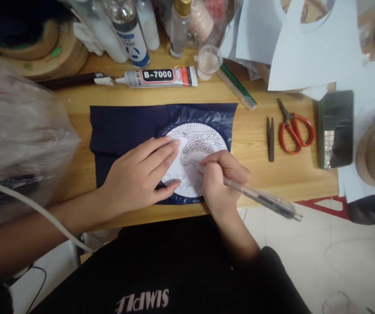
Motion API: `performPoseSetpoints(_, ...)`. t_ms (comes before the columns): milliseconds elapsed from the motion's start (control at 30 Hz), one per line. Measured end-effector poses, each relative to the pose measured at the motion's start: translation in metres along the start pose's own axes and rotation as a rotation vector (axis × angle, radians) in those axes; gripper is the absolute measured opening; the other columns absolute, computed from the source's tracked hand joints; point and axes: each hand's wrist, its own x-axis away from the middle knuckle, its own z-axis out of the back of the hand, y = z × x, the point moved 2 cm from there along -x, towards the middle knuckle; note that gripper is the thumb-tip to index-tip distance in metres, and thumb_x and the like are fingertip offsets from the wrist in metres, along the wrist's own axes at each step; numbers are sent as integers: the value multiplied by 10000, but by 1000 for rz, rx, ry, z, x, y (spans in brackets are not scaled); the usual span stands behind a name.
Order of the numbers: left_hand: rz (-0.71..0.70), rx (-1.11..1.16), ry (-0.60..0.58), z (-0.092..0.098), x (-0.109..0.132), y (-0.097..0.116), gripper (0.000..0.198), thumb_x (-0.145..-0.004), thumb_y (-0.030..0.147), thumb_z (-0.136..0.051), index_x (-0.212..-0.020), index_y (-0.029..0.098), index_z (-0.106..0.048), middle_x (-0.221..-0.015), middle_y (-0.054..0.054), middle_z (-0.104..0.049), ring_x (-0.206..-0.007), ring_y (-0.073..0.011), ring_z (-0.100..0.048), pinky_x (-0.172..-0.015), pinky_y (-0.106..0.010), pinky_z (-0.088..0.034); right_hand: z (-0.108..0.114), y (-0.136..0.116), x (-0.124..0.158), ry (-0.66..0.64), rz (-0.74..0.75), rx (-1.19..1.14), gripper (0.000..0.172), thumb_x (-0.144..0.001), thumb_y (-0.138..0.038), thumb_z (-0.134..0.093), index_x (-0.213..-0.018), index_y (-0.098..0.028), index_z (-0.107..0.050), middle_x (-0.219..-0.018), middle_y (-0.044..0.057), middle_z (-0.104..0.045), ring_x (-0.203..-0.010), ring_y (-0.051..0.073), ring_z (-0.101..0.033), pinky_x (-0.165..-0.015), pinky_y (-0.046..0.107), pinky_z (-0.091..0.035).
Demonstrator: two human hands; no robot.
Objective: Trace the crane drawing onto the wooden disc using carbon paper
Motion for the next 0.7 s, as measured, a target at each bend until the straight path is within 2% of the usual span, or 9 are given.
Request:
performPoseSetpoints(100, -5, 0, 4, 0, 0, 0, 469, -886, 340, -576, -1170, -32, -611, -1294, -166, -613, -1207, -295, -564, -1014, -408, -488, 3, 0, -3, 77, -73, -185, 215, -597, -97, -423, -524, -196, -599, -432, -49, -534, -353, 100, -477, -311, 225, -334)
performPoseSetpoints(200, -5, 0, 10, 0, -1, 0, 465, -886, 339, -574, -1169, -28, -612, -1288, -168, -617, -1205, -294, -566, -1010, -407, -493, 6, 2, -2, 130, -46, -170, 220, -594, -99, -430, -540, -201, -617, -449, -51, -543, -370, 102, -496, -327, 229, -360)
performPoseSetpoints(367, -11, -15, 19, 0, -1, 1, 467, -874, 332, -583, -1165, -32, -614, -1277, -166, -626, -1190, -292, -578, -1004, -402, -501, 6, 8, 2, 8, 54, 31, 213, -629, -107, -464, -567, -201, -645, -488, -50, -569, -434, 90, -518, -400, 220, -396)
performPoseSetpoints(700, -20, -19, 30, -1, -2, 1, 457, -867, 326, -579, -1152, -28, -626, -1269, -168, -630, -1178, -299, -592, -989, -416, -521, 5, 6, 3, -100, 35, 65, 186, -679, -114, -506, -611, -197, -659, -495, -57, -577, -430, 94, -539, -409, 224, -429)
